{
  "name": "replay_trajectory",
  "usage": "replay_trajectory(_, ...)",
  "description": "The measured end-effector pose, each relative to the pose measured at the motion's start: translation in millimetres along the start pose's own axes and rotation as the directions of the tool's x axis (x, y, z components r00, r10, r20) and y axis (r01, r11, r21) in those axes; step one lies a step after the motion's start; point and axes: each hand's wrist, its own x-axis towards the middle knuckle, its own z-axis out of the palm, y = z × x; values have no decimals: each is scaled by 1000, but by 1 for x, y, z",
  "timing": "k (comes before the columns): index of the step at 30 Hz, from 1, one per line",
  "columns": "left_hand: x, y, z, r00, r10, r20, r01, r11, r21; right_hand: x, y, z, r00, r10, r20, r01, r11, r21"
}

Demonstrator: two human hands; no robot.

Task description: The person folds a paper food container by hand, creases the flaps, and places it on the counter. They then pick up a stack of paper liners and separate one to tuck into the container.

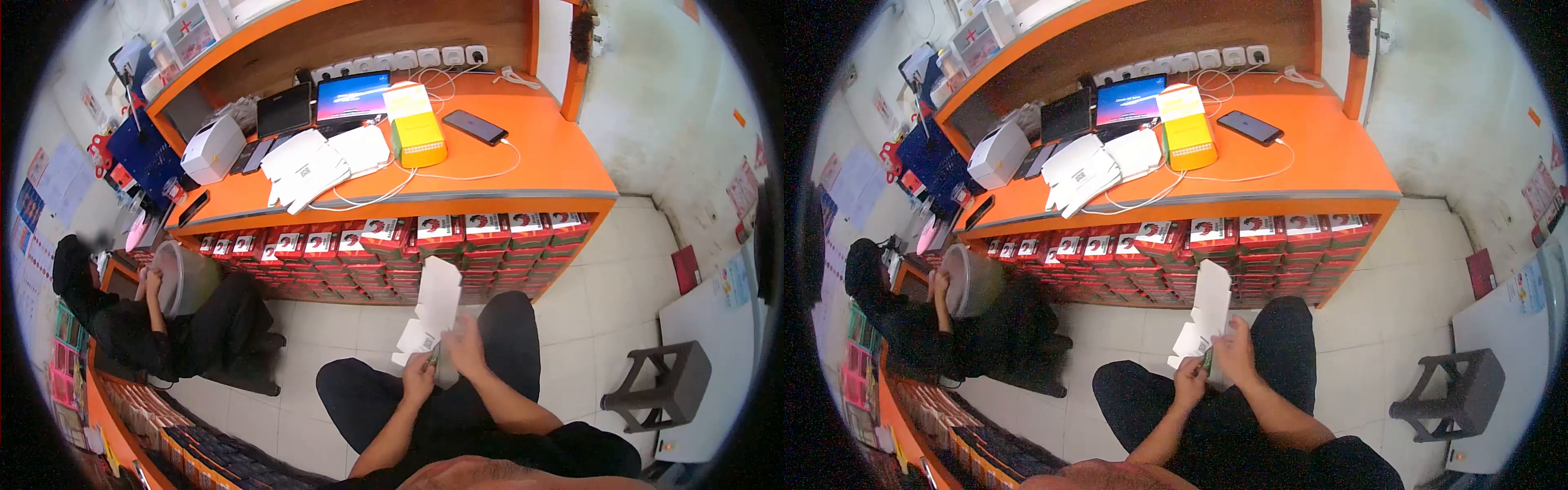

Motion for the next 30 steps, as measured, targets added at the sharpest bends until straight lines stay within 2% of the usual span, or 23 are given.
replay_trajectory(2,-1,0,-1,997,79,19,-79,997,0,8,-23,-11,997,-68,-43,66,996,-59)
replay_trajectory(3,-3,5,-2,994,110,15,-110,994,-8,17,-22,-16,979,-197,-45,190,973,-132)
replay_trajectory(5,-3,17,-2,984,176,11,-176,984,-27,29,-28,-29,973,-224,61,231,961,-151)
replay_trajectory(8,-3,23,-2,998,21,65,-22,1000,7,40,-51,-44,944,-275,185,307,935,-176)
replay_trajectory(10,1,19,2,996,-68,53,72,994,-81,49,-40,-49,912,-309,270,362,916,-173)
replay_trajectory(11,2,18,3,992,-112,51,118,985,-124,48,-30,-48,927,-263,269,305,943,-131)
replay_trajectory(14,3,33,6,997,-59,40,60,998,-30,39,-15,-47,944,-109,311,111,994,14)
replay_trajectory(17,12,38,13,968,244,-58,-233,959,159,29,-28,-41,897,77,434,-145,981,126)
replay_trajectory(20,24,42,13,978,191,-82,-177,971,160,33,-21,-37,864,83,497,-181,972,152)
replay_trajectory(23,34,45,2,978,190,-90,-181,978,105,43,-7,-33,887,-16,461,-109,964,243)
replay_trajectory(26,42,47,-5,977,164,-134,-160,986,42,50,3,-29,923,-31,383,-66,969,238)
replay_trajectory(27,43,49,-4,980,97,-172,-99,995,-7,52,6,-27,922,-61,382,-24,976,215)
replay_trajectory(29,45,51,-7,978,111,-178,-104,993,48,53,8,-24,915,-119,386,57,984,168)
replay_trajectory(30,46,50,-8,976,119,-181,-107,991,75,53,6,-27,901,-202,384,205,978,34)
